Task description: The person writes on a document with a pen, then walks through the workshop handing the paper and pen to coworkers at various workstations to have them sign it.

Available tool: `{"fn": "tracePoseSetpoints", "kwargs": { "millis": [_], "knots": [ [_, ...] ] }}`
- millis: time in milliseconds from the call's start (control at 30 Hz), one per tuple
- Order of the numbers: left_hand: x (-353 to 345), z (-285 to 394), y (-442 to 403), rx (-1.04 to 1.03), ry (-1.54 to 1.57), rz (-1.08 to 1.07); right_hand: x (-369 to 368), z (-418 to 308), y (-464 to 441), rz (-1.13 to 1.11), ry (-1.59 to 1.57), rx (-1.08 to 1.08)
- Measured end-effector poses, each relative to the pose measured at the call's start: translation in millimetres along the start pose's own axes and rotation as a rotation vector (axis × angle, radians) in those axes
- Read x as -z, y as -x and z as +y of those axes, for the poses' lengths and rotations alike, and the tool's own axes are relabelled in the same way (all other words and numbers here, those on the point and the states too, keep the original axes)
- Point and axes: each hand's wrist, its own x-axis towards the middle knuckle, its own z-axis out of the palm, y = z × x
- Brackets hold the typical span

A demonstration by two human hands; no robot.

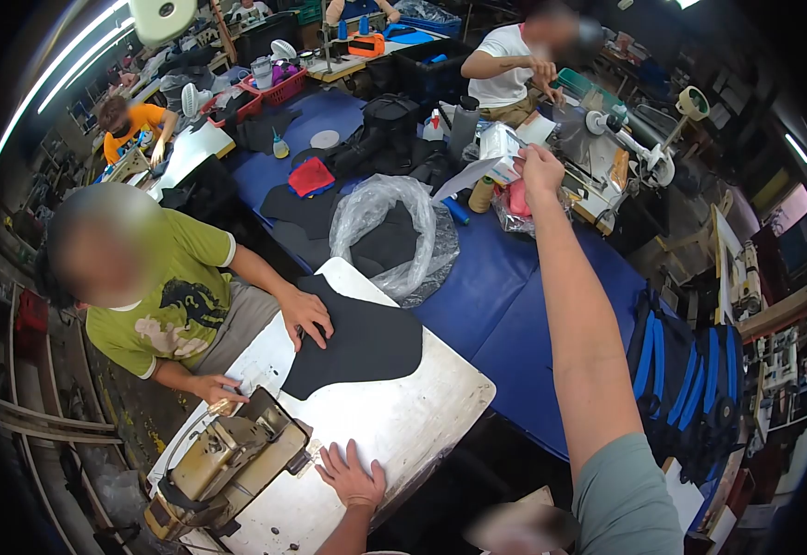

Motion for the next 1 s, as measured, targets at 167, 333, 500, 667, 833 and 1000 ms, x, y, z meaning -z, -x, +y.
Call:
{"fn": "tracePoseSetpoints", "kwargs": {
  "millis": [167, 333, 500, 667, 833, 1000],
  "knots": [
    [1.6, -0.3, 2.4, -0.007, 0.003, 0.022, 16.9, -15.6, 30.5, -0.049, 0.02, 0.057],
    [-2.9, 0.2, 6.5, -0.004, 0.0, 0.056, 78.3, -31.7, 130.1, -0.109, 0.174, 0.238],
    [-2.2, -1.0, 12.2, -0.025, 0.021, 0.106, 186.1, -33.6, 324.7, -0.004, 0.135, 0.163],
    [-6.0, -12.3, 12.0, -0.018, 0.027, 0.043, 279.3, -48.5, 570.5, 0.05, 0.143, -0.026],
    [-79.8, -81.7, -5.1, -0.461, -0.414, 0.618, 376.3, -107.4, 747.2, 0.044, 0.101, -0.081],
    [81.3, 1.1, 218.7, -0.747, 0.665, 0.201, 473.2, -218.7, 826.2, 0.079, 0.265, -0.118]
  ]
}}
